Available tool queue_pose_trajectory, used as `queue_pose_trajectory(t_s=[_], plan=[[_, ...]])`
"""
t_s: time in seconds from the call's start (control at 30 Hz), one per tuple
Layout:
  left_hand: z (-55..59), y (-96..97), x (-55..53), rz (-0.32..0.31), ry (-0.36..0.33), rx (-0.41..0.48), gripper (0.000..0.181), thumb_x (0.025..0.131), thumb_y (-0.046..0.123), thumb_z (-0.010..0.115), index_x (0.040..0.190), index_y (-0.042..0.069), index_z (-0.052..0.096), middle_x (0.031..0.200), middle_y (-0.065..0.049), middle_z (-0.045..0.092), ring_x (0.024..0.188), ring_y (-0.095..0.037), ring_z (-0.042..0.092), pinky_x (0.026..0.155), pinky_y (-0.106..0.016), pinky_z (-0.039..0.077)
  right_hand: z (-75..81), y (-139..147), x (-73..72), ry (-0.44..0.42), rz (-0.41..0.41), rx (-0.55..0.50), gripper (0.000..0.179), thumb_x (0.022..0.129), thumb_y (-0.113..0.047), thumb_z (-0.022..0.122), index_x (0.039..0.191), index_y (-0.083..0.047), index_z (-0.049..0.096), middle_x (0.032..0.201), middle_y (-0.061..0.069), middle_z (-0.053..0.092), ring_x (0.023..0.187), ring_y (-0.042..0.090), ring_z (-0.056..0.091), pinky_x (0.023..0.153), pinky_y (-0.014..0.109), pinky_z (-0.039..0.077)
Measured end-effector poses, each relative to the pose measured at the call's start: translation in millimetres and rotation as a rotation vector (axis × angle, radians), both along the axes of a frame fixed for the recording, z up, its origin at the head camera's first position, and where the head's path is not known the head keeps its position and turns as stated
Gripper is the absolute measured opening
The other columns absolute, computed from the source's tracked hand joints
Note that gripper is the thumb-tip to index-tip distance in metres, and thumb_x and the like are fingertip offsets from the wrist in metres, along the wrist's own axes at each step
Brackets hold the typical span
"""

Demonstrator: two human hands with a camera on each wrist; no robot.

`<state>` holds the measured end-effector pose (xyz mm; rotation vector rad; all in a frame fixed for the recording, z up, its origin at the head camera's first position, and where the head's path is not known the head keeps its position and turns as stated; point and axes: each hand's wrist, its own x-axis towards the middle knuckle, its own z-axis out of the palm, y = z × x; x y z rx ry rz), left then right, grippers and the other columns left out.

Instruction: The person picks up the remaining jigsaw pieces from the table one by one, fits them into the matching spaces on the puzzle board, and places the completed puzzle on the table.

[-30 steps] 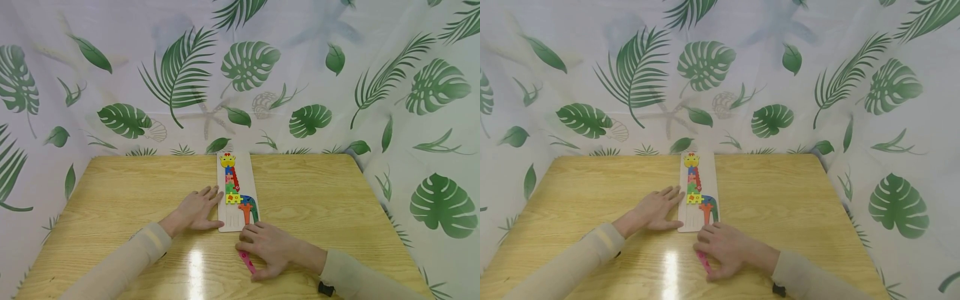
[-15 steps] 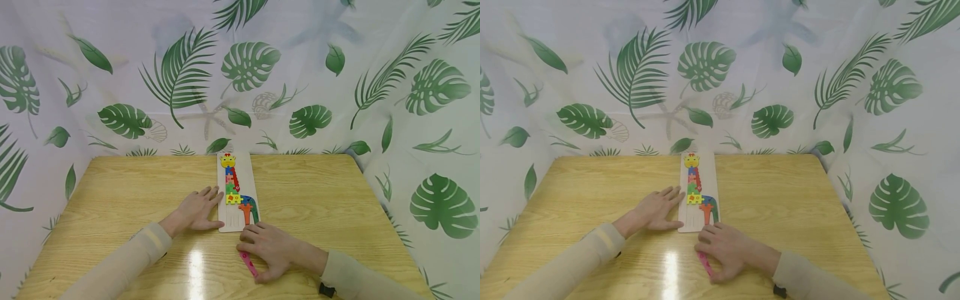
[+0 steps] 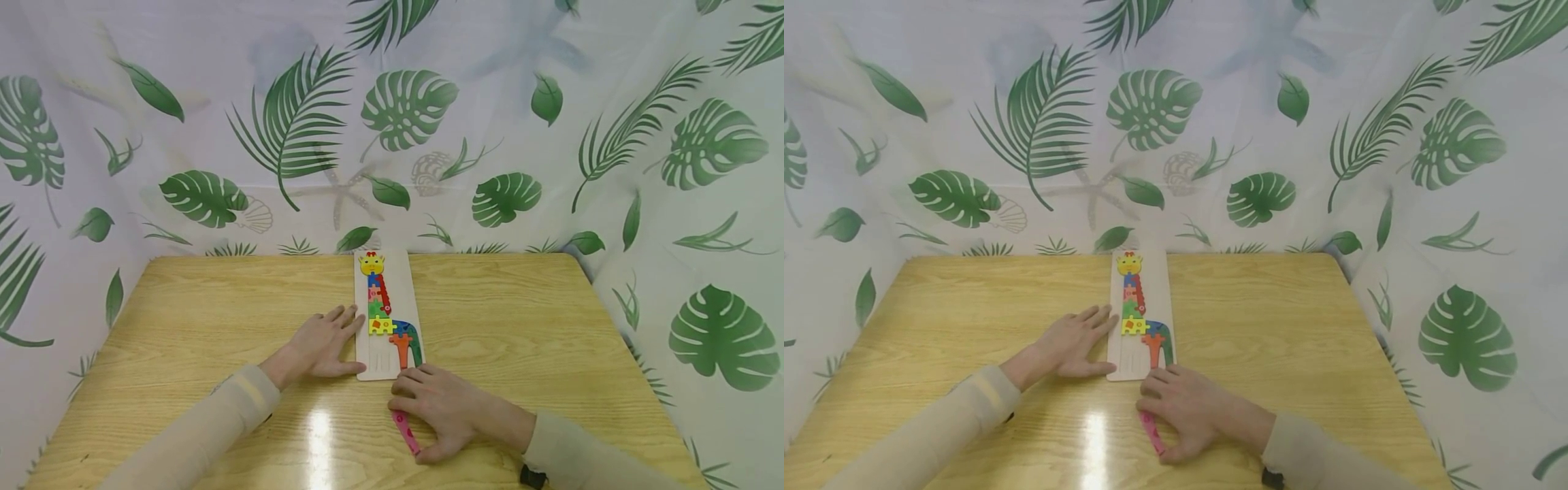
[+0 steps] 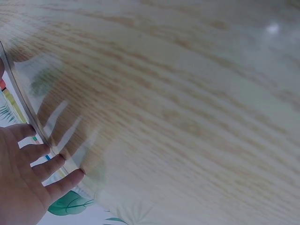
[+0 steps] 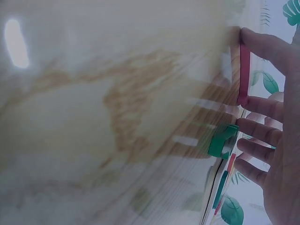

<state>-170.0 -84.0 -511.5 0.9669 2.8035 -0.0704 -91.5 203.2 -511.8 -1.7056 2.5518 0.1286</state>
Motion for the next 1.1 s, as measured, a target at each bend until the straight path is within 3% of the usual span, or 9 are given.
queue_pose_trajectory(t_s=[0.43,0.73,1.1], plan=[[0.5,-0.5,0.1,-0.001,-0.001,-0.001,0.099,0.096,0.079,0.046,0.167,0.013,0.03,0.175,-0.016,0.029,0.158,-0.04,0.037,0.119,-0.057,0.047,3.5,-5.3,0.5,-0.021,-0.045,0.007,0.076,0.086,-0.081,0.056,0.139,-0.026,0.062,0.136,-0.002,0.062,0.137,0.02,0.054,0.116,0.043,0.047],[-0.3,8.3,0.5,-0.018,-0.014,0.028,0.098,0.096,0.078,0.047,0.167,0.013,0.031,0.175,-0.016,0.029,0.158,-0.04,0.037,0.119,-0.058,0.047,3.7,1.1,1.7,-0.092,-0.122,-0.003,0.078,0.088,-0.083,0.053,0.139,-0.025,0.063,0.137,-0.002,0.063,0.135,0.02,0.055,0.116,0.045,0.048],[1.1,0.8,1.1,0.001,0.002,-0.004,0.099,0.096,0.079,0.047,0.167,0.012,0.031,0.175,-0.016,0.029,0.158,-0.04,0.038,0.119,-0.058,0.047,3.2,-9.4,-6.6,-0.023,-0.123,-0.075,0.077,0.087,-0.081,0.055,0.138,-0.024,0.064,0.136,-0.002,0.064,0.133,0.018,0.057,0.113,0.044,0.049]])
